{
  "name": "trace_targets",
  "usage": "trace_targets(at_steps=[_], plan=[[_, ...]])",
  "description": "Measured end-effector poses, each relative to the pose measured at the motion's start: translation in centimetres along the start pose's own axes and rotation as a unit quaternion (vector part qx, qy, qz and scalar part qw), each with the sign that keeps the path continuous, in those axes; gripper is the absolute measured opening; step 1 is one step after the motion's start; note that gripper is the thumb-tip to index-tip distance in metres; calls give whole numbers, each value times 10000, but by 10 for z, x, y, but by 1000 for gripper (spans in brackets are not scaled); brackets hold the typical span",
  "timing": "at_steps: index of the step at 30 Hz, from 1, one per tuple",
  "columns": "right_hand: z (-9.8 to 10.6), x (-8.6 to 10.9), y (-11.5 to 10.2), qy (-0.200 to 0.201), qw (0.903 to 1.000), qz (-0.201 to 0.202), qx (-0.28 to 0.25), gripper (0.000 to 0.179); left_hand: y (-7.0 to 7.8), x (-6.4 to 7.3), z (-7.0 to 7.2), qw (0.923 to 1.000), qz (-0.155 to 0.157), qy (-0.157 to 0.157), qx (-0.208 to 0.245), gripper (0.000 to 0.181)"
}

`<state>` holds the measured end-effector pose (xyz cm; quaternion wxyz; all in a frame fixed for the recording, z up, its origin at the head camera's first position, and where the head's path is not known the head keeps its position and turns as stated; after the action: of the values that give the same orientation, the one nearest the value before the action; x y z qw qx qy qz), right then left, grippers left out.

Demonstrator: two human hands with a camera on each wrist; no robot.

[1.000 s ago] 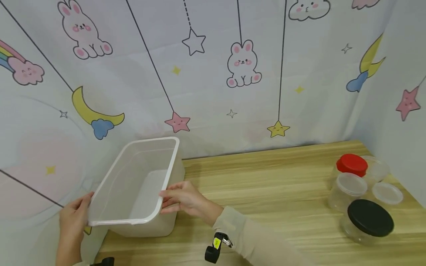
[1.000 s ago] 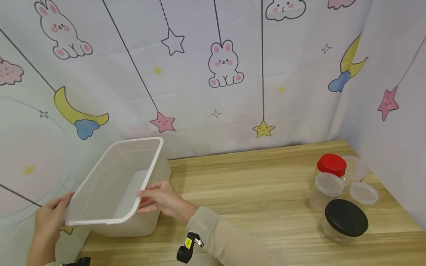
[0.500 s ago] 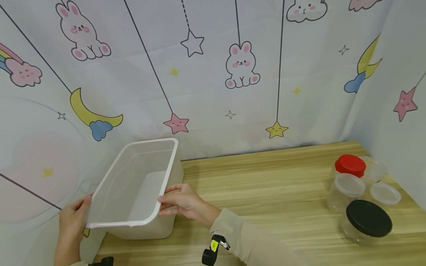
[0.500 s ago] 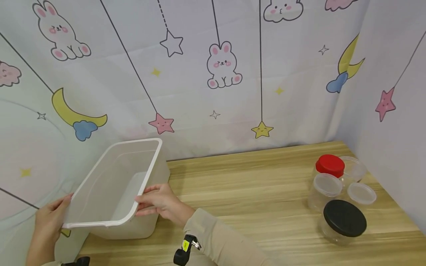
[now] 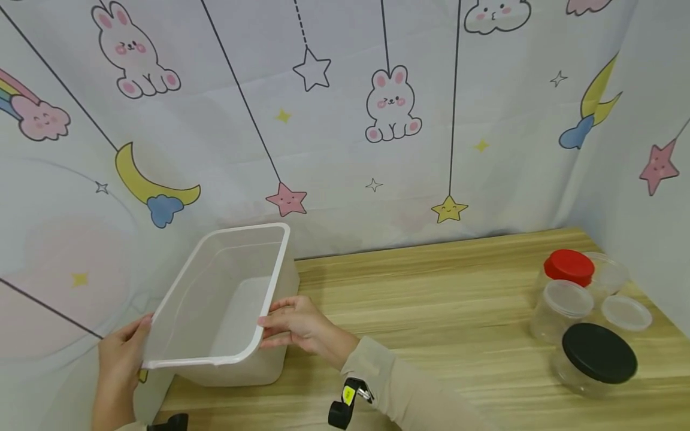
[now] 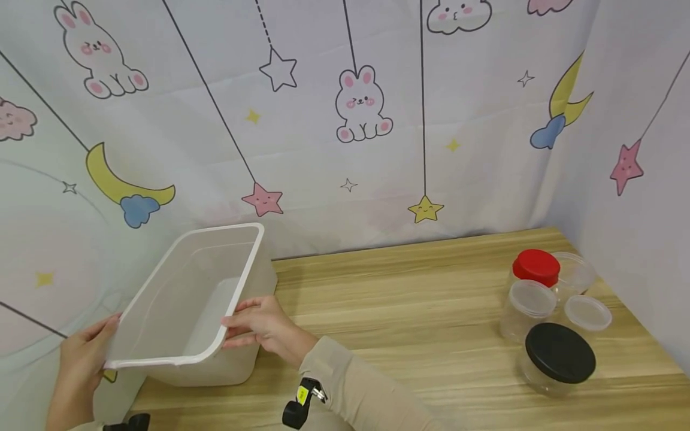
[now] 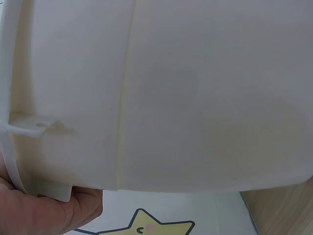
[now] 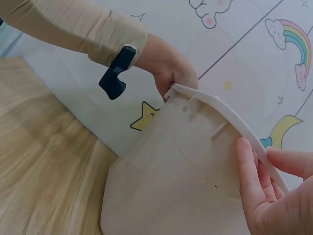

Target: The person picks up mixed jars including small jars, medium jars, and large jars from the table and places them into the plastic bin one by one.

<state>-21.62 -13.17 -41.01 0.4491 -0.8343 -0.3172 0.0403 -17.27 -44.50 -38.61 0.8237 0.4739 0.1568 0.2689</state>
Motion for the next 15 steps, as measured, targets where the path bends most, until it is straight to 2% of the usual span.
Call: trace_targets(at_steps=[4,7,8,11,15], plan=[[1,0,0,16,10000,-52,-2,17,0,1,1,9999,50,-27,112,43],[0,0,0,42,10000,-58,-39,16,0,1,2,9994,104,-115,305,14],[0,0,-1,36,10000,-60,-22,16,0,2,3,9991,113,-158,379,13],[1,1,-1,46,10000,-43,-46,15,1,2,4,9976,131,-372,568,33],[2,2,-3,4,10000,-37,-6,15,2,4,4,9938,152,-719,833,35]])
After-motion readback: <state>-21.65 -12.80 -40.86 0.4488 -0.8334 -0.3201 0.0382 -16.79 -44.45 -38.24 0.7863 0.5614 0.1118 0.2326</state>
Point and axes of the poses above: each hand's wrist, its own x-axis away from the middle knuckle, its own z-axis out of the back of the hand, y = z × x, the point moved 3 cm from there along -x, towards the middle knuckle, and after that the axes turned 1 degree about -z, right-handed, at the moved point
